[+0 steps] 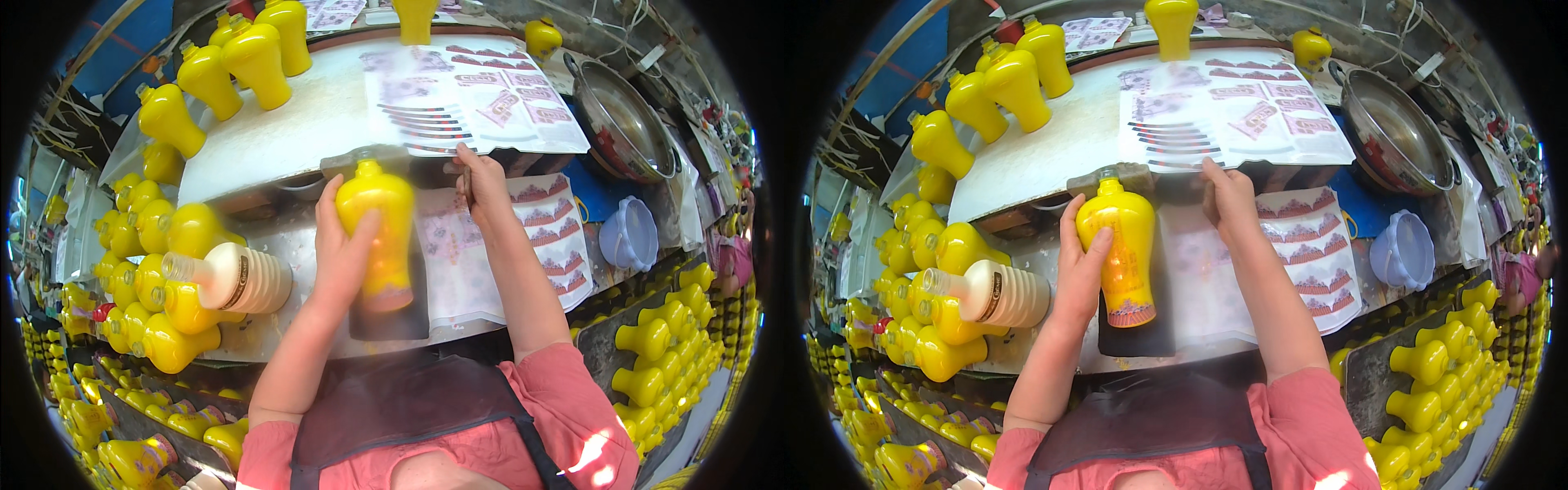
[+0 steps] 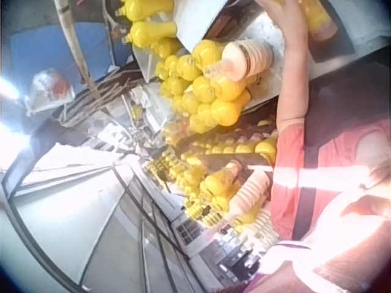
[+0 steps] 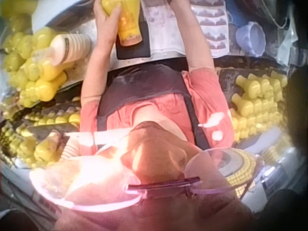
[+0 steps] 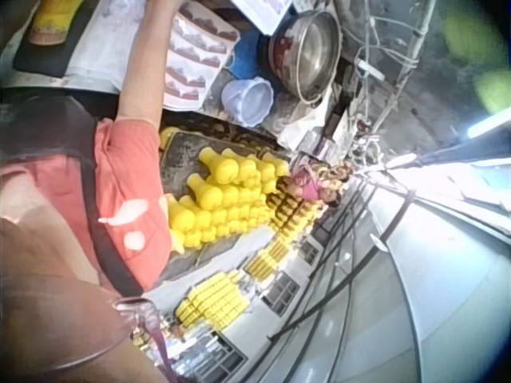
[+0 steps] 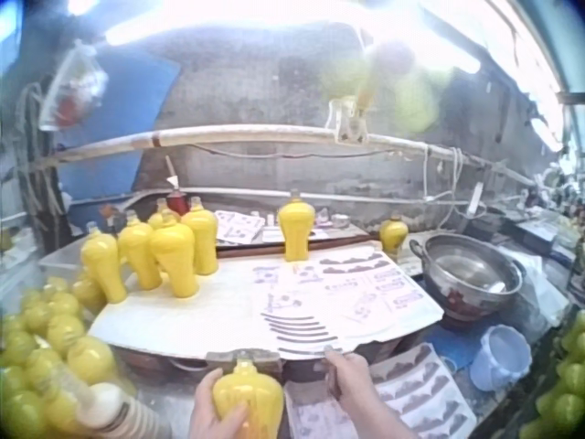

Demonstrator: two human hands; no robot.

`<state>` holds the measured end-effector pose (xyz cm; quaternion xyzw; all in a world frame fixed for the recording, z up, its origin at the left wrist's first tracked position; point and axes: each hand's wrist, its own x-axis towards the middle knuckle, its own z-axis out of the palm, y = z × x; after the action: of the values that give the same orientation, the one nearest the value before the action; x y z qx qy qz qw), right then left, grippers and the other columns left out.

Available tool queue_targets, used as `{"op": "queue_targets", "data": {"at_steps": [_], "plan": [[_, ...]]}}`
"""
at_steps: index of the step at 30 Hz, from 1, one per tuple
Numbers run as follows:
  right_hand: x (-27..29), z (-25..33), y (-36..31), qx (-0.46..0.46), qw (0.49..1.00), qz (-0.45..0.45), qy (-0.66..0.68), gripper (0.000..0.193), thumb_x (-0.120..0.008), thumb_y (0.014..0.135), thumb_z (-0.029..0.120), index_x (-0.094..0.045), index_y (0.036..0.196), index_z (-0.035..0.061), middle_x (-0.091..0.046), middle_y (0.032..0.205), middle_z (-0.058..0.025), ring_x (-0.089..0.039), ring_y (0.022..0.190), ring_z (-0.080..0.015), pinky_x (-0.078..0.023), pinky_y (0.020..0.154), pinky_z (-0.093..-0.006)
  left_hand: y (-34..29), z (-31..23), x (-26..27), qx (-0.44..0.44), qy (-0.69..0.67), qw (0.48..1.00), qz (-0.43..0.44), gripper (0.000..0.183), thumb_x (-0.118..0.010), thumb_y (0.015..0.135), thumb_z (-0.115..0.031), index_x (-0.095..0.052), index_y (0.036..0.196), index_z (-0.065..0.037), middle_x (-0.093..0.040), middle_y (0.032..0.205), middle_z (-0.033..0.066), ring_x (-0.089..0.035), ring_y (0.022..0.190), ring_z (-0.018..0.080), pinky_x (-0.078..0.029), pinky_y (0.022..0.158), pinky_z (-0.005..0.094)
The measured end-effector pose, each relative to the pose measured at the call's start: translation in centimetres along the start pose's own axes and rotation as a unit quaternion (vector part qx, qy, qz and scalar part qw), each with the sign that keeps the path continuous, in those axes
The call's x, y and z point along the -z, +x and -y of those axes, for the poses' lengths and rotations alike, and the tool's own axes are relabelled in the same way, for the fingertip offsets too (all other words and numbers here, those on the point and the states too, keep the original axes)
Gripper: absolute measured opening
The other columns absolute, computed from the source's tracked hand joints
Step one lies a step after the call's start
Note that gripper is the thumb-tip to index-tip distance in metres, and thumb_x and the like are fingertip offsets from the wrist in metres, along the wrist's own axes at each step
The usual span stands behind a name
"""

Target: The person applies adhesive labels to yellow and white plastic bottles, smooths them, and places the finished bottles on a nearby table. The person also handles stacks of labels and moves bottles between the work surface and the table.

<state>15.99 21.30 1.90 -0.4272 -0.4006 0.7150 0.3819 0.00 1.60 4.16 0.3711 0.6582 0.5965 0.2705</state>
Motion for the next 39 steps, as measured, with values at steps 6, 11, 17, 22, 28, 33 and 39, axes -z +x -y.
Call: {"op": "queue_targets", "data": {"at_steps": [6, 11, 17, 22, 28, 33, 39], "plan": [[0.8, 1.3, -2.0, 0.017, 0.996, -0.007, -0.092, 0.024, -0.067, 0.097, 0.018, -0.074, 0.102, -0.0043, -0.074, 0.084, -0.0097, -0.050, 0.048, -0.0070, -0.037, 0.041, -0.0254, 0.5, -0.6, 1.2, -0.058, -0.017, 0.998, -0.026, 0.057, -0.061, 0.095, -0.024, -0.046, 0.145, -0.001, -0.049, 0.143, 0.0190, -0.049, 0.131, 0.0311, -0.036, 0.114, 0.0412], [-2.8, 6.1, -5.2, 0.180, 0.936, 0.041, -0.300, 0.023, -0.069, 0.097, 0.018, -0.076, 0.101, -0.0030, -0.076, 0.091, -0.0086, -0.063, 0.070, -0.0061, -0.049, 0.064, -0.0201, 2.1, -3.0, 2.7, -0.167, 0.046, 0.985, 0.016, 0.036, -0.050, 0.100, -0.020, -0.065, 0.129, -0.004, -0.059, 0.133, 0.0161, -0.053, 0.127, 0.0320, -0.036, 0.112, 0.0412], [-8.8, 11.2, -8.1, 0.129, 0.904, 0.267, -0.309, 0.022, -0.069, 0.097, 0.019, -0.076, 0.103, -0.0001, -0.076, 0.089, -0.0058, -0.062, 0.070, -0.0017, -0.047, 0.059, -0.0191, 4.3, -5.9, 3.0, -0.203, 0.090, 0.973, 0.066, 0.035, -0.049, 0.107, -0.028, -0.067, 0.121, -0.001, -0.059, 0.127, 0.0079, -0.054, 0.118, 0.0206, -0.039, 0.106, 0.0332], [-9.1, 10.8, -7.6, 0.055, 0.921, 0.255, -0.288, 0.023, -0.069, 0.098, 0.021, -0.076, 0.103, 0.0001, -0.076, 0.089, -0.0048, -0.061, 0.065, -0.0010, -0.046, 0.055, -0.0181, 4.8, -5.2, 3.7, 0.022, -0.105, 0.991, 0.079, 0.021, -0.069, 0.097, -0.023, -0.069, 0.100, -0.002, -0.065, 0.099, 0.0000, -0.058, 0.090, 0.0064, -0.046, 0.082, 0.0223], [-7.8, 4.6, -5.2, 0.136, 0.908, 0.156, -0.363, 0.019, -0.074, 0.090, 0.018, -0.074, 0.091, -0.0008, -0.068, 0.078, 0.0002, -0.058, 0.068, -0.0040, -0.047, 0.061, -0.0207, 5.7, -2.3, 3.1, 0.047, 0.027, 0.998, 0.027, 0.016, -0.073, 0.092, -0.018, -0.066, 0.089, -0.004, -0.064, 0.078, -0.0009, -0.053, 0.070, 0.0033, -0.043, 0.063, 0.0199], [-7.9, 3.3, -4.9, 0.134, 0.925, 0.134, -0.330, 0.018, -0.073, 0.088, 0.019, -0.069, 0.086, 0.0007, -0.065, 0.075, 0.0010, -0.056, 0.066, -0.0031, -0.043, 0.058, -0.0207, 6.5, -1.3, 1.9, 0.061, 0.027, 0.998, -0.013, 0.014, -0.071, 0.090, -0.016, -0.064, 0.086, -0.004, -0.064, 0.077, 0.0008, -0.055, 0.070, 0.0054, -0.043, 0.063, 0.0210], [-7.7, 4.8, -7.6, 0.117, 0.936, 0.134, -0.304, 0.015, -0.073, 0.087, 0.015, -0.068, 0.086, 0.0016, -0.065, 0.075, 0.0003, -0.055, 0.066, -0.0032, -0.042, 0.058, -0.0201, 4.6, -3.4, 2.6, 0.087, -0.104, 0.990, 0.029, 0.012, -0.072, 0.088, -0.012, -0.064, 0.086, -0.005, -0.069, 0.094, 0.0066, -0.059, 0.080, 0.0080, -0.047, 0.073, 0.0228]]}}
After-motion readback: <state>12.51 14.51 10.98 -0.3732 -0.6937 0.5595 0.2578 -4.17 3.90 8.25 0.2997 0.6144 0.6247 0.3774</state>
